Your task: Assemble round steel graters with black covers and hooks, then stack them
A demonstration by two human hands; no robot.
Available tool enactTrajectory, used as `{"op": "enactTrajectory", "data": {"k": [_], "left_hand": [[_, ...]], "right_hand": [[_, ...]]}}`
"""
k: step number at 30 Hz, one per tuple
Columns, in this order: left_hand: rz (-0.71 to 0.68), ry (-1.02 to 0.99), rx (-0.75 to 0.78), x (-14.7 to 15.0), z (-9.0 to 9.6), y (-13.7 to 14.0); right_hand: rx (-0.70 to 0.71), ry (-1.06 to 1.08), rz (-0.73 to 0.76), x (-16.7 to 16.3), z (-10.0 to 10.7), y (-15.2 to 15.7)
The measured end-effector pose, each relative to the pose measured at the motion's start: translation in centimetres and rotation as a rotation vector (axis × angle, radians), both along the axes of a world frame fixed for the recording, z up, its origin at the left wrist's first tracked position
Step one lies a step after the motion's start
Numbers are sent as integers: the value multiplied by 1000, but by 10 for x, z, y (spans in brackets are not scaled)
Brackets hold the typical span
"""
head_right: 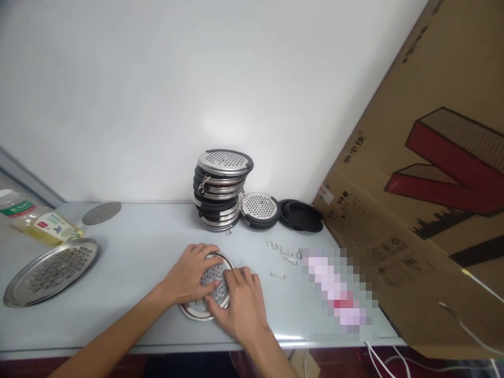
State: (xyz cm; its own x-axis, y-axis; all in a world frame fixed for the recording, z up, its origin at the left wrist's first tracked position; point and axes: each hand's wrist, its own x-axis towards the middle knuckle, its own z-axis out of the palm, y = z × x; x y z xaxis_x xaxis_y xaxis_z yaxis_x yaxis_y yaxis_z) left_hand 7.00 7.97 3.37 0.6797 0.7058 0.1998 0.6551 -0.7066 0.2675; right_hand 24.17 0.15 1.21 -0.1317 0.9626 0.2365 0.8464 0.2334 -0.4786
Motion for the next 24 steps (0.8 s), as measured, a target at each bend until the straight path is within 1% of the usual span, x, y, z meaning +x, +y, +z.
{"op": "enactTrajectory", "data": {"k": [9,16,24], "left_hand": [[14,35,10,2,-3,-2],[26,-16,-31,1,-3,-2],[30,-11,-49,2,-2,-4]], "right_hand": [[19,-15,16,1,-1,-1],[25,0,22,1,-1,-1],[15,14,16,0,0,-1]]}}
